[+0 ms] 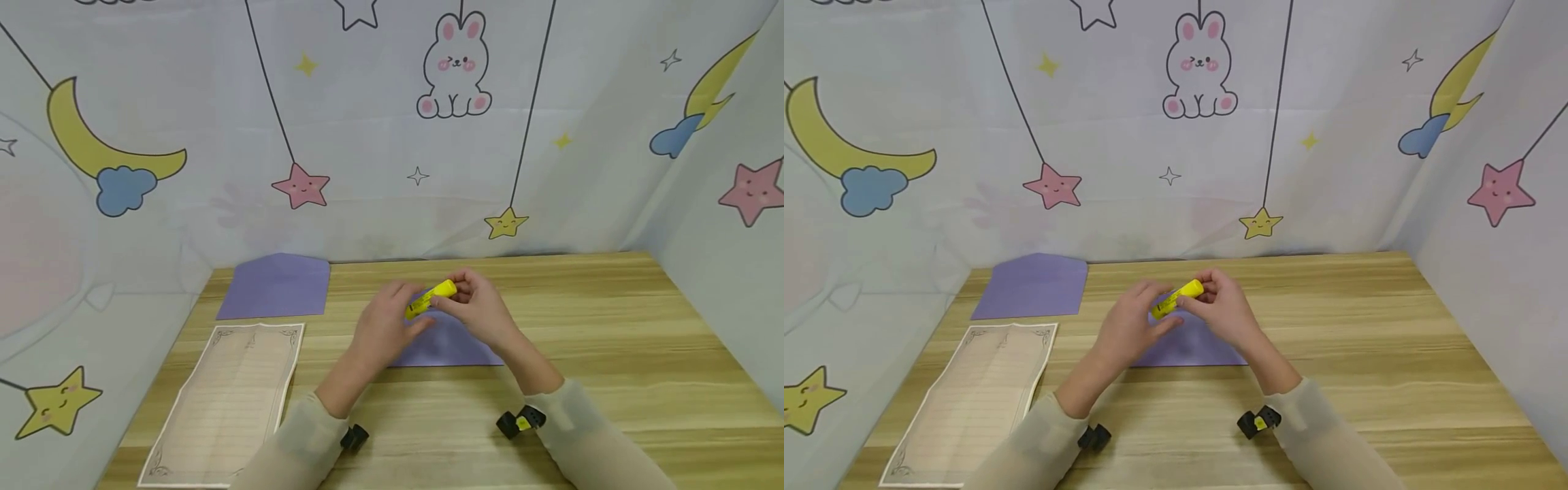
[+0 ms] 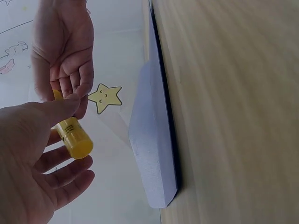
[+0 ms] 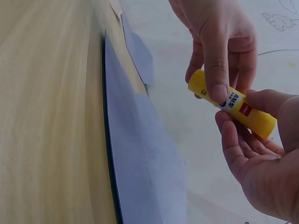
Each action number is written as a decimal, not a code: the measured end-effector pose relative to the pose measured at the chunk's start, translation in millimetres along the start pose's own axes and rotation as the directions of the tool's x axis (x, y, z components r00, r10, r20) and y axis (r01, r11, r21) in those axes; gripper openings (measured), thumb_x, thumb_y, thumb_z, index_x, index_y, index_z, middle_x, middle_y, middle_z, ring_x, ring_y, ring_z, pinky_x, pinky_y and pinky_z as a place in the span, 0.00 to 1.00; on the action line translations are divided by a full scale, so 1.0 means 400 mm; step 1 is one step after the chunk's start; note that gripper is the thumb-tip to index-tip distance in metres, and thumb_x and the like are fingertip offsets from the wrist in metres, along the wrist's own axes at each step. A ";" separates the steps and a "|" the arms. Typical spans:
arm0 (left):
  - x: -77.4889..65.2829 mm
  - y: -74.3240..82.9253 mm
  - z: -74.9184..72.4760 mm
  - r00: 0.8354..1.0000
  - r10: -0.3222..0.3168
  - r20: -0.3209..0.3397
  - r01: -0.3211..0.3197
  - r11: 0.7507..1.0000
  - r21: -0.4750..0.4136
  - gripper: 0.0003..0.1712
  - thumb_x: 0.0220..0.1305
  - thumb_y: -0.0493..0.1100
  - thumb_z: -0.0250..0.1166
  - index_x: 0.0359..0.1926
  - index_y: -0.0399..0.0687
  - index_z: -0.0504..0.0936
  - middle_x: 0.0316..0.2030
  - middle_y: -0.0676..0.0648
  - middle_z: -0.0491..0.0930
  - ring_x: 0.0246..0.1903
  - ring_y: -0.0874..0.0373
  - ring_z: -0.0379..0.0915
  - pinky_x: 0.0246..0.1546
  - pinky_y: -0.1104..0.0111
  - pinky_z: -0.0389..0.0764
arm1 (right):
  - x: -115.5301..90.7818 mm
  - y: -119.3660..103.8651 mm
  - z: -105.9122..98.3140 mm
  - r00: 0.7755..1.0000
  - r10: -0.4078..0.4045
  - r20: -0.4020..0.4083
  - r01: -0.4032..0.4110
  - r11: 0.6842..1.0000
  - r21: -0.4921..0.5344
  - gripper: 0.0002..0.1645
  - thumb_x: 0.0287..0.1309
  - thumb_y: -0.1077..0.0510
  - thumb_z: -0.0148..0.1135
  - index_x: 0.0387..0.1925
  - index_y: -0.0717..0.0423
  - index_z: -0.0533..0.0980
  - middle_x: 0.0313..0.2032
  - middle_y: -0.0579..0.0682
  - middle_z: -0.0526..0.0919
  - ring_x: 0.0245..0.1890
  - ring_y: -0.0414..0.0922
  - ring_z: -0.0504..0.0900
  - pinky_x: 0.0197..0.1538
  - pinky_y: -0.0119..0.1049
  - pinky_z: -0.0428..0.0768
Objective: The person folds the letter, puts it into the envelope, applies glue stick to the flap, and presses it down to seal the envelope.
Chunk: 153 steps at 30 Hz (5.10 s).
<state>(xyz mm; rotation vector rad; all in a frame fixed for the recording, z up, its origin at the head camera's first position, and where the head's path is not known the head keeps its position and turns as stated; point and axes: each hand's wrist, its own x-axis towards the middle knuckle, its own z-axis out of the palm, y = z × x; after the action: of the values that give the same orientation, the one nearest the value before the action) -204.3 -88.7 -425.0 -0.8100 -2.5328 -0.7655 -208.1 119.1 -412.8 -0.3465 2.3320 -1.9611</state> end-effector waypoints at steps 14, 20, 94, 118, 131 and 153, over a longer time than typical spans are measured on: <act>0.005 -0.003 -0.007 0.994 0.049 -0.099 -0.045 0.998 0.046 0.19 0.61 0.38 0.81 0.53 0.42 0.88 0.45 0.47 0.85 0.46 0.51 0.81 0.47 0.60 0.85 | 0.007 0.007 -0.025 0.998 0.057 -0.002 -0.057 0.998 -0.024 0.26 0.75 0.49 0.67 0.62 0.63 0.76 0.48 0.60 0.84 0.49 0.65 0.85 0.50 0.49 0.87; 0.006 -0.008 -0.007 0.993 0.087 -0.083 -0.080 0.993 0.086 0.18 0.62 0.38 0.80 0.52 0.43 0.88 0.45 0.48 0.84 0.45 0.50 0.80 0.47 0.60 0.84 | 0.010 0.012 -0.041 0.996 0.083 0.026 -0.081 0.995 -0.056 0.23 0.77 0.45 0.64 0.57 0.60 0.80 0.43 0.66 0.86 0.36 0.56 0.85 0.36 0.39 0.83; -0.004 -0.007 -0.018 0.998 0.039 0.041 -0.046 0.978 0.203 0.17 0.68 0.42 0.76 0.55 0.46 0.86 0.48 0.49 0.83 0.50 0.48 0.78 0.48 0.53 0.82 | 0.000 0.011 -0.042 0.985 0.127 0.118 -0.117 0.989 -0.088 0.19 0.77 0.52 0.65 0.61 0.58 0.77 0.48 0.68 0.82 0.46 0.69 0.80 0.39 0.43 0.81; -0.003 -0.024 -0.021 0.973 -0.218 -0.071 0.214 0.975 -0.066 0.15 0.61 0.38 0.76 0.49 0.47 0.88 0.41 0.50 0.87 0.43 0.51 0.78 0.47 0.54 0.76 | -0.002 -0.003 -0.194 0.999 0.034 -0.007 -0.034 0.895 -0.445 0.22 0.76 0.51 0.65 0.63 0.57 0.76 0.52 0.55 0.82 0.51 0.55 0.82 0.50 0.48 0.83; 0.003 -0.019 -0.039 0.887 -0.456 0.074 0.415 0.717 -0.560 0.16 0.64 0.37 0.74 0.51 0.40 0.82 0.43 0.47 0.85 0.41 0.54 0.85 0.43 0.62 0.85 | 0.005 0.063 -0.362 0.996 0.041 -0.078 -0.086 0.657 -0.749 0.24 0.76 0.60 0.58 0.65 0.72 0.73 0.57 0.74 0.78 0.52 0.65 0.81 0.52 0.61 0.81; 0.018 -0.024 -0.034 0.757 -0.591 0.279 0.509 0.264 -0.819 0.17 0.68 0.35 0.71 0.54 0.33 0.79 0.46 0.40 0.84 0.41 0.53 0.86 0.50 0.55 0.86 | 0.023 0.142 -0.438 0.986 0.149 -0.077 -0.143 0.511 -0.848 0.24 0.72 0.63 0.61 0.62 0.75 0.72 0.53 0.74 0.80 0.53 0.69 0.80 0.55 0.66 0.78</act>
<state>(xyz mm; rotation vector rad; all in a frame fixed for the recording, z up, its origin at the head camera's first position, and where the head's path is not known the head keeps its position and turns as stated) -213.5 -100.5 -414.5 0.0056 -2.1803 -2.4055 -259.4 294.7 -436.0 -0.1675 3.0187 -0.5590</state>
